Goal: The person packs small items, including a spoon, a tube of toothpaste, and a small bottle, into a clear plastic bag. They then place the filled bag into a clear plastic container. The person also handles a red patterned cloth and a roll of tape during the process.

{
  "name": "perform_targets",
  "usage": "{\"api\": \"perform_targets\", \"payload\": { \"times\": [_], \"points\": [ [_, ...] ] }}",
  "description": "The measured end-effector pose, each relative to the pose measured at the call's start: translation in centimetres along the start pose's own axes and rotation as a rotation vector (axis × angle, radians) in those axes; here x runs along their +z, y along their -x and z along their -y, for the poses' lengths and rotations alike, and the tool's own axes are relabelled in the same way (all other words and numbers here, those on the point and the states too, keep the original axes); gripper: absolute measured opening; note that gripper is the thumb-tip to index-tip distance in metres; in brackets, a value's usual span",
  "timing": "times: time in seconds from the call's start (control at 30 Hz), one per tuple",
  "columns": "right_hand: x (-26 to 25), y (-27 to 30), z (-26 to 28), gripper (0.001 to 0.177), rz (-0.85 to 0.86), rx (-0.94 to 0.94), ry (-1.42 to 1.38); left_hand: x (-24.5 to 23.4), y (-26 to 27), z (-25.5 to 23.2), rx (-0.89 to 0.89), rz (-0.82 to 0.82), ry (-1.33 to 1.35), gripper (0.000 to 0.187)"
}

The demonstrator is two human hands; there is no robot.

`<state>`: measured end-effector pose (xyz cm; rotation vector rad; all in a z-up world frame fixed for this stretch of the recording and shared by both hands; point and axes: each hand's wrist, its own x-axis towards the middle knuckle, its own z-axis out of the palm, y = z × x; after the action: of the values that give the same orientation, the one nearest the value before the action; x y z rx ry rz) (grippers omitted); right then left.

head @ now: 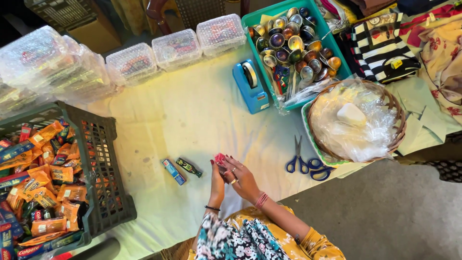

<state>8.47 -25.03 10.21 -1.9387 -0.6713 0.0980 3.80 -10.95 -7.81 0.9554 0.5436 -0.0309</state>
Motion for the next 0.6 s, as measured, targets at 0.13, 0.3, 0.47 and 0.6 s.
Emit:
{"api": "perform_targets", "payload": {
  "times": [0.13, 0.3, 0.47, 0.6],
  "points": [
    [0.6, 0.5, -0.9, 0.031, -0.043, -0.002, -0.078, 1.7, 0.0, -2.3, -0.055, -0.106, 0.088, 0.057],
    [0.9, 0.1, -2.0, 0.03, -0.06, 0.023, -0.146, -2.7, -1.7, 3.6, 0.04, 0.074, 0.134, 0.055],
    [1.5, 0.6, -2.9, 0.028, -0.037, 0.297, -0.135, 3.3, 1.6, -4.8, 0.208, -0.17, -0.199, 0.049],
    [0.9, 0.1, -1.4, 0.026, -0.135, 0.138, -0.077, 5.2, 2.7, -6.7, 0.347, -0.166, -0.418, 0.045]
  ]
}}
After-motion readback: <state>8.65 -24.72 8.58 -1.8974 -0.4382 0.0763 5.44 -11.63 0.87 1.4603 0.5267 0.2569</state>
